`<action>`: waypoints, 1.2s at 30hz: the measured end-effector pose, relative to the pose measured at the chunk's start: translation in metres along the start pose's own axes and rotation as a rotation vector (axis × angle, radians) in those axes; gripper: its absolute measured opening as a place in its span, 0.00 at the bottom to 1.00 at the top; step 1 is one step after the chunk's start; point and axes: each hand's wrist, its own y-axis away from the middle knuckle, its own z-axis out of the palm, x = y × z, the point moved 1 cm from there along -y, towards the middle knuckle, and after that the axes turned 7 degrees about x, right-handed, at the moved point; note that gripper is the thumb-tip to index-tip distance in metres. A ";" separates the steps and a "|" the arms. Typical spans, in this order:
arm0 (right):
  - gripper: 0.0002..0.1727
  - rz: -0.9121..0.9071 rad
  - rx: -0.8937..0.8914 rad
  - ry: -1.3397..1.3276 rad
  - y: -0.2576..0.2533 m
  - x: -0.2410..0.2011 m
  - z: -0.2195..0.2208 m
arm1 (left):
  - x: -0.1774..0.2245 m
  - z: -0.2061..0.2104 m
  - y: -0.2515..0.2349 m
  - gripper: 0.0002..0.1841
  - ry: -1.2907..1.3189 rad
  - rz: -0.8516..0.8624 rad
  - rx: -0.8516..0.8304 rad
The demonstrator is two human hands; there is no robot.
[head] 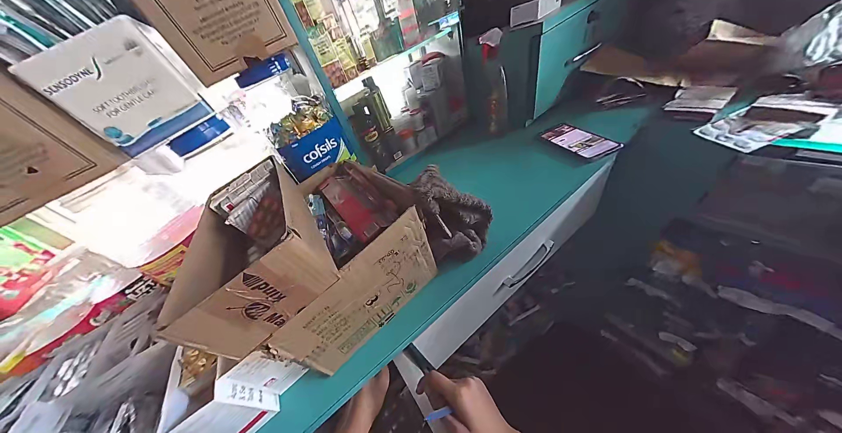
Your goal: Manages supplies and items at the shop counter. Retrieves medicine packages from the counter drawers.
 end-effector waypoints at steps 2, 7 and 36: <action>0.13 0.015 -0.021 -0.008 -0.001 -0.001 -0.001 | -0.001 -0.002 -0.004 0.22 -0.017 -0.066 -0.178; 0.15 0.042 -0.013 -0.009 0.001 0.003 -0.001 | -0.032 -0.002 -0.014 0.27 0.237 -0.056 -0.354; 0.18 0.066 0.103 0.041 0.007 0.009 0.011 | 0.001 -0.056 -0.010 0.28 0.272 -0.421 -0.387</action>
